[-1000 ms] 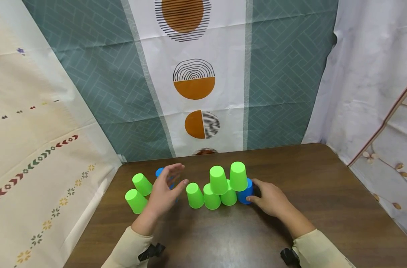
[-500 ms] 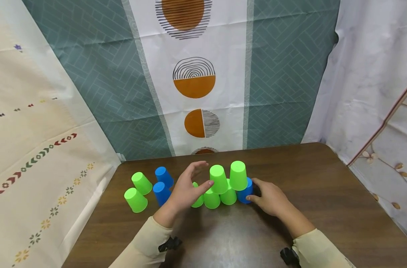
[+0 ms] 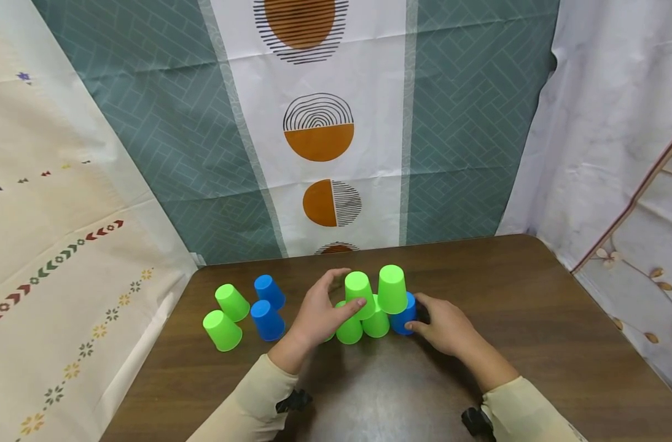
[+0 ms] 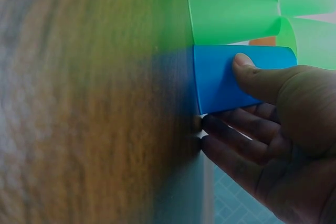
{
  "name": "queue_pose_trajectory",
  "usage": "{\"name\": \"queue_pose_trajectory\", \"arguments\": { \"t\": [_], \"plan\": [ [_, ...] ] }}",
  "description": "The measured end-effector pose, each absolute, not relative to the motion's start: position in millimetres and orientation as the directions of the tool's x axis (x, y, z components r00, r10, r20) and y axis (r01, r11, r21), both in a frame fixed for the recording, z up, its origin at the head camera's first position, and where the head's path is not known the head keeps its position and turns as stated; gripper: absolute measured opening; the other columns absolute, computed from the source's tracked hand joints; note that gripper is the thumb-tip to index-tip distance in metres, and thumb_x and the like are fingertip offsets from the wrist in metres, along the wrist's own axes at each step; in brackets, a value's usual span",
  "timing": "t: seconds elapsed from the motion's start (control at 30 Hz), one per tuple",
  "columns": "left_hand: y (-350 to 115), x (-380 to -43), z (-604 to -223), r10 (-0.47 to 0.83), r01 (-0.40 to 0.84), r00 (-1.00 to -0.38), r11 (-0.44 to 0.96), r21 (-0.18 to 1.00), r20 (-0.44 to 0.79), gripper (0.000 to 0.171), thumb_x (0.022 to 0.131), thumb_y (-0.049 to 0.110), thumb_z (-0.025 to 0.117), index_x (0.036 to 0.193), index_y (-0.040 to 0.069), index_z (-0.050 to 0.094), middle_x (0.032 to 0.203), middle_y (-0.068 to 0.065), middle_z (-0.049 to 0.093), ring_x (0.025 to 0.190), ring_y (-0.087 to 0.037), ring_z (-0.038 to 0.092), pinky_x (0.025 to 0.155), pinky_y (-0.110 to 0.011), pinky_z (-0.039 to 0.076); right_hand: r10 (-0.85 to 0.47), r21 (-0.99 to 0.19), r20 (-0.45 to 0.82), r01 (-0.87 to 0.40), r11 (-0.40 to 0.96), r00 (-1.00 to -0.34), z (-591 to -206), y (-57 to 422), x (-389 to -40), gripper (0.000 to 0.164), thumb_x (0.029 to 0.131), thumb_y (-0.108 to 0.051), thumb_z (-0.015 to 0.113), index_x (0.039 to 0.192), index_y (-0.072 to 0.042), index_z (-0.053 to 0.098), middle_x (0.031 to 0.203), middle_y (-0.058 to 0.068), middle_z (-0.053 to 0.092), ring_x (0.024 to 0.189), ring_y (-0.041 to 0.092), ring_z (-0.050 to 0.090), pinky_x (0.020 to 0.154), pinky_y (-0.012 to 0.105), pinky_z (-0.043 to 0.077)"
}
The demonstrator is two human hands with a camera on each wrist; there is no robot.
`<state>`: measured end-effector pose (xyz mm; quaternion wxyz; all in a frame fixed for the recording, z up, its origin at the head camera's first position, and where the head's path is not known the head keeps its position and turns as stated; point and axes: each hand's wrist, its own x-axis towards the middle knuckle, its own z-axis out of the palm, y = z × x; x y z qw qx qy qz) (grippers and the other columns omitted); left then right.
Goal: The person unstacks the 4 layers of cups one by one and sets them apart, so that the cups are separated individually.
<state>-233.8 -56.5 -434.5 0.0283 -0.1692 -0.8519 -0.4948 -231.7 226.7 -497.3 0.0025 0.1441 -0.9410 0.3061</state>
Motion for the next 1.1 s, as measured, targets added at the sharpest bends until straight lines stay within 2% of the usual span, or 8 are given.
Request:
{"name": "queue_pose_trajectory", "arguments": {
  "t": [0.47, 0.83, 1.1],
  "plan": [
    [-52.9, -233.0, -437.3, 0.245, 0.296, -0.95, 0.501, 0.813, 0.195, 0.058, 0.092, 0.039, 0.083, 0.14, 0.013, 0.06, 0.128, 0.001, 0.068, 0.117, -0.018, 0.064, 0.098, -0.039, 0.056, -0.275, -0.579, 0.104, -0.283, 0.765, -0.956, -496.4, 227.2, -231.8, 0.069, 0.094, -0.032, 0.081, 0.146, 0.004, 0.054, 0.131, 0.021, 0.068, 0.122, 0.045, 0.064, 0.098, 0.066, 0.052],
    [-53.1, -230.6, -434.5, 0.232, 0.32, -0.944, 0.458, 0.829, 0.236, 0.056, 0.092, 0.033, 0.084, 0.139, 0.011, 0.06, 0.128, -0.001, 0.067, 0.118, -0.019, 0.064, 0.099, -0.035, 0.056, -0.275, -0.572, 0.094, -0.277, 0.772, -0.957, -496.7, 226.9, -232.1, 0.07, 0.095, -0.033, 0.08, 0.147, 0.005, 0.052, 0.133, 0.023, 0.067, 0.123, 0.046, 0.063, 0.099, 0.066, 0.051],
    [-61.9, -226.5, -426.7, 0.202, 0.321, -0.944, 0.395, 0.861, 0.259, 0.053, 0.092, 0.029, 0.084, 0.137, 0.012, 0.061, 0.128, -0.001, 0.067, 0.121, -0.022, 0.063, 0.102, -0.04, 0.056, -0.27, -0.58, 0.083, -0.267, 0.769, -0.959, -496.9, 227.0, -231.5, 0.071, 0.095, -0.033, 0.08, 0.148, 0.004, 0.052, 0.134, 0.023, 0.066, 0.124, 0.046, 0.063, 0.099, 0.066, 0.051]
  ]
}}
